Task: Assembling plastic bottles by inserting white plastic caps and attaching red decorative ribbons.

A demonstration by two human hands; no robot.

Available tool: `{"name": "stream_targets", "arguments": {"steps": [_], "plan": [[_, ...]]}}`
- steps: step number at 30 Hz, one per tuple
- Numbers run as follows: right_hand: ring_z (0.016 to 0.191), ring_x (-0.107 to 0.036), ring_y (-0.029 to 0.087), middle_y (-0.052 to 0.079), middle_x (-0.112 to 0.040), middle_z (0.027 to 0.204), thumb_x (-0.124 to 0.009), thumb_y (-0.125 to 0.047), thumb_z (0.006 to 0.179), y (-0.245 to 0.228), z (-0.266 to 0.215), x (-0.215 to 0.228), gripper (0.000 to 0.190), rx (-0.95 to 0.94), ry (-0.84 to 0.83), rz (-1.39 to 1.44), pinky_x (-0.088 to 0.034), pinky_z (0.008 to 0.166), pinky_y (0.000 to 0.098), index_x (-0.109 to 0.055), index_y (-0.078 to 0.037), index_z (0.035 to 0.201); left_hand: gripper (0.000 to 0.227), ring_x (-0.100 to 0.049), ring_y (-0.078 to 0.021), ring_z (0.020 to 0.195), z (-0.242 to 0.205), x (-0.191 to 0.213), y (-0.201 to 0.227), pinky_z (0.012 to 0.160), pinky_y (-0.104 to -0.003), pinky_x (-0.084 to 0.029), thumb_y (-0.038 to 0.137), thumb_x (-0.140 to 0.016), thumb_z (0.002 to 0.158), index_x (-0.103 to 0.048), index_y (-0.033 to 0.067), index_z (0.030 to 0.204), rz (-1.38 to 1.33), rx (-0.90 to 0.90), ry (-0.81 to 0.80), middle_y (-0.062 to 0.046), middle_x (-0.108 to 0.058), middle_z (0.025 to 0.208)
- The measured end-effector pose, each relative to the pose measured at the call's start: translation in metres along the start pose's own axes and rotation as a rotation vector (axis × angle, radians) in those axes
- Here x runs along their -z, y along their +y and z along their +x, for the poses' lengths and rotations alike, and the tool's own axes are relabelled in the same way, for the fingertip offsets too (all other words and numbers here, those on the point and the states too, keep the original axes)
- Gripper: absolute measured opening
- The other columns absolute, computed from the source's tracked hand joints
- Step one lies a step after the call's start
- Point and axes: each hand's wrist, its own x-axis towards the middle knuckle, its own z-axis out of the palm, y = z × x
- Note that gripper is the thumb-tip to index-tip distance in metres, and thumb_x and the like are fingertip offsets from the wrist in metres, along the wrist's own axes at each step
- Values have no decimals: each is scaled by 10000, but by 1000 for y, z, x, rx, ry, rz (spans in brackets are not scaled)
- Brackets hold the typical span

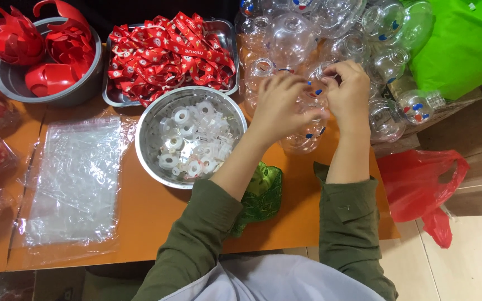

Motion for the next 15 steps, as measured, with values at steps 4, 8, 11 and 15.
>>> {"name": "stream_targets", "arguments": {"steps": [4,8,11,15], "plan": [[885,-635,322,104,-656,908,-850,15,895,-4,2,-1,146,2,5,2,-535,800,375,-742,-69,945,784,-567,-285,1274,-8,2,6,1115,-573,-336,650,-861,654,-644,201,1258,20,23,-298,-52,-683,1266],[936,-586,283,103,-574,1067,-845,-47,916,-34,6,7,144,-110,-28,24,-513,826,389,-703,-58,934,643,-625,-300,1156,-6,0,7,892,-511,-469,558,-765,806,-617,160,1288,-13,119,-368,-46,-698,1217],[1062,-547,249,106,-471,1213,-848,-75,926,-44,4,8,200,-254,-80,68,-495,905,386,-652,-49,957,584,-661,-305,1045,-7,-1,3,736,-481,-513,546,-669,887,-639,118,1283,7,138,-310,-53,-749,1101],[1021,-668,417,150,-643,1114,-920,-29,819,-12,-6,-5,275,-84,23,47,-512,890,466,-657,-43,899,535,-663,-306,1189,-11,1,-9,980,-533,-499,553,-670,902,-643,183,1287,-13,235,-297,-57,-725,1231]]}}
